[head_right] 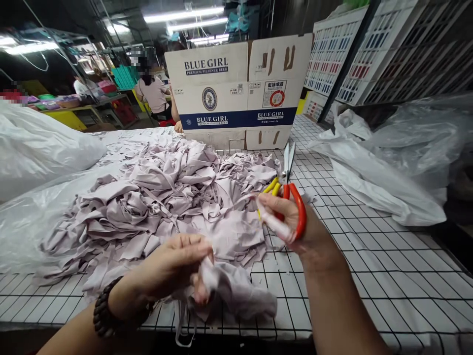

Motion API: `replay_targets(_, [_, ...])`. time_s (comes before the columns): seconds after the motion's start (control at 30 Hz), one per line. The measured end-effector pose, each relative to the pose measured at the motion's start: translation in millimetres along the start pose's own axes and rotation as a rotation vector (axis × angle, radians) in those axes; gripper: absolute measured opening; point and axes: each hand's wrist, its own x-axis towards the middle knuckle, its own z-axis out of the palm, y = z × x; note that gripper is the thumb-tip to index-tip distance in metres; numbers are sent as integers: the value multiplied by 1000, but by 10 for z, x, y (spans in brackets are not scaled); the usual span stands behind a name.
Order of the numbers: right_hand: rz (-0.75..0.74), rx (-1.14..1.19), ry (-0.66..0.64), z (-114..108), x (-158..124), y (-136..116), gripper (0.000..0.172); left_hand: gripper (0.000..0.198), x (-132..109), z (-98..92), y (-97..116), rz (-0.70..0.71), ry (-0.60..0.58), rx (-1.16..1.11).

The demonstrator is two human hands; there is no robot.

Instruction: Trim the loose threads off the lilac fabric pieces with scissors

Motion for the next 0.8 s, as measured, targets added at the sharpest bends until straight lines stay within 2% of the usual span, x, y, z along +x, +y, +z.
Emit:
replay_targets(0.07, [-121, -106, 151, -21, -2, -90, 26, 25, 13, 120, 32, 94, 123, -226])
replay_targets(0.13, [-184, -197, 176, -16, -94, -119, 29, 21, 44, 252, 48, 186, 243, -368])
replay_targets(0.2, [-190, -219, 66, 16, -232, -85, 36, 25, 96, 363, 37, 260, 286, -440])
replay_targets(0.3, [-75, -149, -165, 98, -378, 54, 46, 24, 181, 431, -35, 299, 262, -443])
replay_targets(0.37, [-1, -104, -245, 145, -378, 160, 44, 23, 214, 383, -115, 292, 264, -369])
replay_targets(0.43, [3, -111, -235, 160, -318, 235, 41, 28, 207, 265, -210, 258, 307, -217])
replay_targets(0.53, [-26, -157, -230, 129, -205, 254, 40, 49, 118, 40, -335, 200, 455, 75])
replay_targets(0.57, [-13, -165, -257, 115, -178, 240, 39, 53, 75, -20, -357, 230, 527, 176])
replay_targets(0.63, [39, -168, -330, 101, -144, 196, 39, 52, -11, -90, -347, 377, 637, 378])
replay_targets(0.67, [68, -170, -369, 102, -136, 173, 39, 48, -43, -100, -312, 448, 640, 469])
replay_targets(0.7, [92, -173, -406, 107, -131, 150, 39, 42, -62, -99, -259, 478, 592, 541])
replay_targets(0.73, [108, -180, -440, 114, -129, 129, 39, 39, -65, -93, -192, 449, 493, 583])
replay_targets(0.8, [128, -200, -505, 128, -129, 93, 37, 40, -21, -92, -42, 235, 204, 569])
